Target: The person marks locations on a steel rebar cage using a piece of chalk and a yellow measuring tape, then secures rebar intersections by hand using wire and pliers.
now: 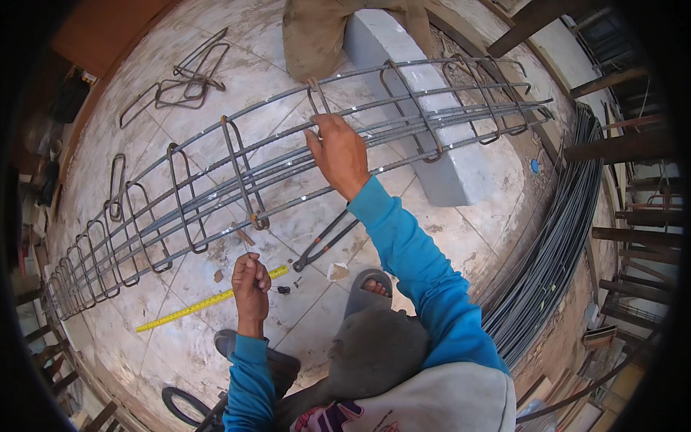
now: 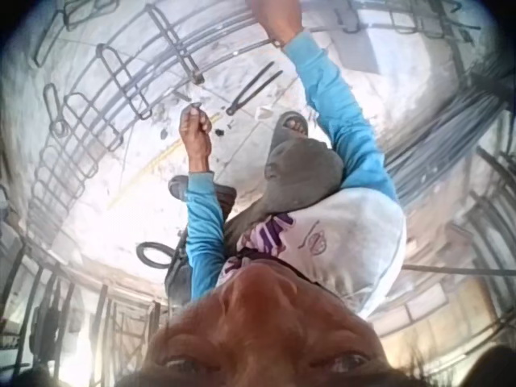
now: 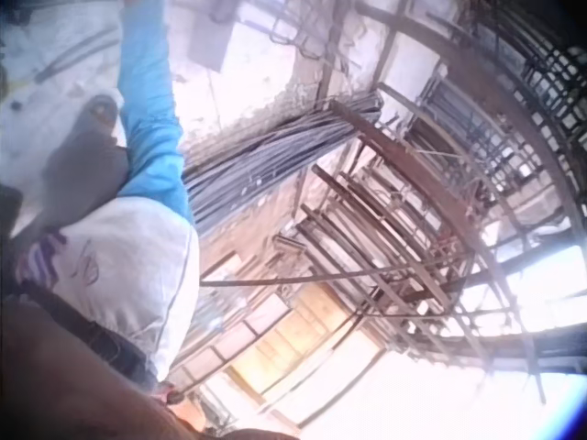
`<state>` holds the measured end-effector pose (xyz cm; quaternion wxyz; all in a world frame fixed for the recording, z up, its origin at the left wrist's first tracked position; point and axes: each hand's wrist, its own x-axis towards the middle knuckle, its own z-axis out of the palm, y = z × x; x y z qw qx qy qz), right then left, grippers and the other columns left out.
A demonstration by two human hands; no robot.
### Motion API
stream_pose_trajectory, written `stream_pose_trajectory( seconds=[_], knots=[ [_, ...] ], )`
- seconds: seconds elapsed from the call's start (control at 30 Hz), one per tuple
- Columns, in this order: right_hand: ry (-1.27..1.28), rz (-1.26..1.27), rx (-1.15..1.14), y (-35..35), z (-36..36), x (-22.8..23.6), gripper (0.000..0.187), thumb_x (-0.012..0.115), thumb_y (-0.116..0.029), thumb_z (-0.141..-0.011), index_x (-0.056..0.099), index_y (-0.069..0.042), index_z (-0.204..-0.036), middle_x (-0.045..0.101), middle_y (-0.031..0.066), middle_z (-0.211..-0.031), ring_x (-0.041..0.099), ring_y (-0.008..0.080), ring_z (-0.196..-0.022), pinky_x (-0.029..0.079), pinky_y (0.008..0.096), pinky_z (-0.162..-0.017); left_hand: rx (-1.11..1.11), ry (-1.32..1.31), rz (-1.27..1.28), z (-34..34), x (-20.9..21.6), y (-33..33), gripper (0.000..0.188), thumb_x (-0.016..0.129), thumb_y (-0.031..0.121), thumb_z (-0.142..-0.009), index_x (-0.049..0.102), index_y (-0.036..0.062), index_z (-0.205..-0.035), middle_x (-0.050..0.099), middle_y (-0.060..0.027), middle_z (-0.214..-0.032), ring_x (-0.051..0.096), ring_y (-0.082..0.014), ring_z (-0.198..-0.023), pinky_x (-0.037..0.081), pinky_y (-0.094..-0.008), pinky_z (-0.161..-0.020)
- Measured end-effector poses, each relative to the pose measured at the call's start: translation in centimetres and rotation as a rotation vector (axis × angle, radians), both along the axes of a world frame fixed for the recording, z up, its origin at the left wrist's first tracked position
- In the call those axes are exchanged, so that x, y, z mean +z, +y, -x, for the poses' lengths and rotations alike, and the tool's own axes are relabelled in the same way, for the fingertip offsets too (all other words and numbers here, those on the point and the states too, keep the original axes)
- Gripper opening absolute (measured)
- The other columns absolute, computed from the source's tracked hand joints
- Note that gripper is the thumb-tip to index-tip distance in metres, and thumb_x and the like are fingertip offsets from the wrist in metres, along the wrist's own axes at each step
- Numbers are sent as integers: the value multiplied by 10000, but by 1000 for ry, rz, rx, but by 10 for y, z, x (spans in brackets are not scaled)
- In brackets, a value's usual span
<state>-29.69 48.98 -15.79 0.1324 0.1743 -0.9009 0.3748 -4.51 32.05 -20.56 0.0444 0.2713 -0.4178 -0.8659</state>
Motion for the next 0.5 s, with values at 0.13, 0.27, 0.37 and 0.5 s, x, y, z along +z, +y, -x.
stream_pose_trajectory(
  seconds=[0.13, 0.27, 0.37, 0.5],
  knots=[
    [-29, -267, -184, 22, 32, -1, 248, 698, -213, -830, 607, 8, -897, 661, 199, -902, 654, 383, -821, 528, 466, -691, -42, -72, 55, 4, -4, 4, 188, 569, 242, -982, 586, 68, -1051, 463, 33, -689, 376, -35, -553, 285, -181, -466],
    [-97, -310, -67, 21, 40, -10, 262, 704, -248, -816, 595, -13, -859, 666, 206, -855, 650, 421, -773, 525, 488, -676, -86, -95, 52, 8, -10, 13, 180, 562, 237, -985, 595, 72, -1047, 474, 33, -683, 388, -33, -545, 286, -177, -460],
    [-117, -244, -42, 25, 42, -14, 234, 678, -221, -833, 589, -6, -862, 660, 214, -859, 642, 423, -786, 517, 496, -679, -90, -120, 85, 10, -13, 20, 187, 565, 237, -981, 606, 67, -1047, 486, 33, -678, 392, -32, -534, 291, -175, -460],
    [-22, -162, -165, 46, 47, -11, 187, 647, -174, -850, 584, 2, -867, 651, 220, -862, 628, 422, -802, 502, 500, -695, -112, -149, 85, 3, -12, 26, 196, 567, 237, -980, 605, 60, -1056, 486, 42, -672, 400, -31, -538, 289, -175, -458]
  ],
)
